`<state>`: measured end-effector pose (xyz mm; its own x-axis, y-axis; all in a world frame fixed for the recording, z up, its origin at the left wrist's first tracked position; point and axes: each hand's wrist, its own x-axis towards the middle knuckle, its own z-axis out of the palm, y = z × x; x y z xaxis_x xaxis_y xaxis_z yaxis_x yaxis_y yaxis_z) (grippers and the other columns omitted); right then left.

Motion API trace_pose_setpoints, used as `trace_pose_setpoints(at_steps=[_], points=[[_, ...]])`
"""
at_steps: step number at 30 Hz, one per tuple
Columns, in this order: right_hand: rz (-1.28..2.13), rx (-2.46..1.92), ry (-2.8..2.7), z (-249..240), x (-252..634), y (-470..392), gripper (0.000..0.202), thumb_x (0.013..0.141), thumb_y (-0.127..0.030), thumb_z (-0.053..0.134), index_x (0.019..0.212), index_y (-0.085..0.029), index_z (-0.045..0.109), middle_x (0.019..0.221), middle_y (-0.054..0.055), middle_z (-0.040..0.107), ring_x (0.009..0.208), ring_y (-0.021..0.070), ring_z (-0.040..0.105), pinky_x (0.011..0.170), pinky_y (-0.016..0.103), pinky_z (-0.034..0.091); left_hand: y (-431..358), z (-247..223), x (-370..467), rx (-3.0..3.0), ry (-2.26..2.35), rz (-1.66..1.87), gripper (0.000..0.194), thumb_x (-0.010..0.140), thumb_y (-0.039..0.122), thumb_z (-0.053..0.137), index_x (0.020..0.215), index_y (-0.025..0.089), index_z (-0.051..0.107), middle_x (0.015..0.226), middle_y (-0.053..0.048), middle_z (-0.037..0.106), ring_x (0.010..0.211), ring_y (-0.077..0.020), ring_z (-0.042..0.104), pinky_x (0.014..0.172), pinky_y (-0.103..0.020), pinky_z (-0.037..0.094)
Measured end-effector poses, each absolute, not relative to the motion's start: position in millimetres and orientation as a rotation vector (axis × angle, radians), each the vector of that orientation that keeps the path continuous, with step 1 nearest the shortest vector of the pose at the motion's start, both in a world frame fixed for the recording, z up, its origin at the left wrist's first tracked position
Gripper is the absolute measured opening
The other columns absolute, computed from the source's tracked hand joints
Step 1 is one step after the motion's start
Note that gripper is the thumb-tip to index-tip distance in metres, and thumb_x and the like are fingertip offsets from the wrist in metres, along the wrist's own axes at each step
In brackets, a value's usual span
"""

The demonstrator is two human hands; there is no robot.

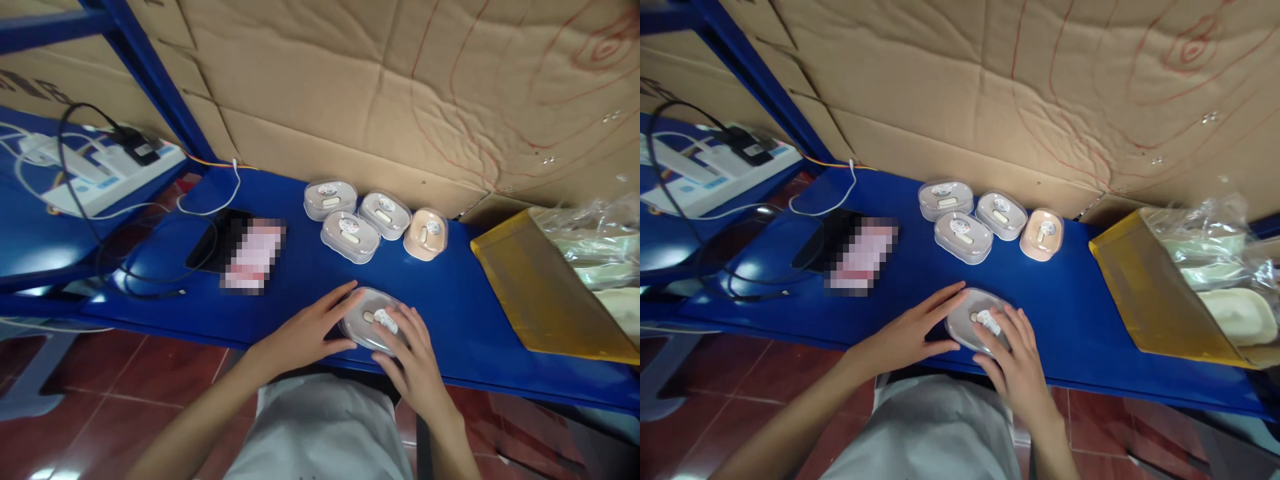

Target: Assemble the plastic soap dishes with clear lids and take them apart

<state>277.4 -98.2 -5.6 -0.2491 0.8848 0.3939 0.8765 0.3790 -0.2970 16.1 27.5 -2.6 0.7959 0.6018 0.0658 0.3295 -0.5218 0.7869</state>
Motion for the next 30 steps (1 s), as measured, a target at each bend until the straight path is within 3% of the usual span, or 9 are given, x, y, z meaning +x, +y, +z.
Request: trace_pose_setpoints(at_steps=[4,8,13,17,20,23,26,30], points=[[-0.101,-1.657,-2.041,-8,307,-102,0.059,0.109,-0.03,0.062,0.166,-0.038,0.047,0.166,0.007,0.055,0.163,0.0362,0.04,0.129,0.067,0.037,30,7,14,2.289,0.723,0.527,0.082,0.111,0.043,0.063,0.176,0.044,0.014,0.183,-0.006,0.028,0.165,-0.0288,0.038,0.132,-0.051,0.043],[-0.264,-1.795,-1.99,-6,346,-99,0.054,0.111,-0.032,0.058,0.164,-0.039,0.049,0.164,0.007,0.059,0.161,0.0389,0.042,0.125,0.068,0.035,65,28,17,2.578,0.703,0.628,0.066,0.113,0.029,0.056,0.172,0.036,0.03,0.178,-0.01,0.037,0.163,-0.0311,0.042,0.133,-0.055,0.04],[-0.452,-1.833,-1.997,16,364,-69,0.06,0.11,-0.019,0.053,0.168,-0.033,0.043,0.164,0.015,0.058,0.156,0.0402,0.048,0.122,0.068,0.039,143,46,28,2.749,0.746,0.558,0.068,0.101,0.023,0.069,0.163,0.024,0.044,0.178,-0.016,0.034,0.165,-0.0397,0.033,0.132,-0.06,0.036],[-0.227,-1.622,-2.229,40,337,-22,0.061,0.111,-0.031,0.057,0.169,-0.031,0.039,0.169,0.014,0.051,0.159,0.0348,0.046,0.126,0.061,0.043,173,44,38,2.767,0.771,0.488,0.066,0.094,0.028,0.08,0.153,0.022,0.054,0.165,-0.018,0.05,0.156,-0.0409,0.045,0.126,-0.06,0.041],[-0.064,-1.455,-2.375,46,314,16,0.066,0.11,-0.045,0.061,0.17,-0.03,0.039,0.175,0.014,0.044,0.162,0.0361,0.042,0.128,0.064,0.042,165,40,38,2.792,0.691,0.537,0.063,0.091,0.043,0.087,0.146,0.026,0.061,0.144,-0.013,0.062,0.137,-0.0369,0.058,0.117,-0.055,0.047],[0.105,-1.324,-2.418,36,305,39,0.069,0.109,-0.049,0.062,0.171,-0.028,0.038,0.174,0.015,0.046,0.161,0.0341,0.044,0.128,0.061,0.044,153,36,34,2.807,0.606,0.557,0.062,0.091,0.055,0.086,0.143,0.027,0.065,0.132,-0.01,0.065,0.127,-0.0336,0.062,0.114,-0.054,0.045],[0.218,-1.312,-2.338,18,306,42,0.064,0.112,-0.044,0.057,0.171,-0.03,0.039,0.169,0.012,0.053,0.159,0.0307,0.049,0.127,0.055,0.048,149,32,33,2.781,0.567,0.59,0.052,0.101,0.055,0.074,0.143,0.026,0.065,0.138,-0.012,0.065,0.126,-0.0319,0.063,0.112,-0.051,0.046],[0.233,-1.443,-2.178,1,307,39,0.059,0.113,-0.042,0.052,0.17,-0.03,0.04,0.169,0.013,0.052,0.16,0.0316,0.046,0.13,0.059,0.045,141,33,37,2.838,0.517,0.678,0.046,0.108,0.052,0.065,0.143,0.021,0.063,0.144,-0.016,0.063,0.13,-0.0344,0.061,0.112,-0.052,0.047]])
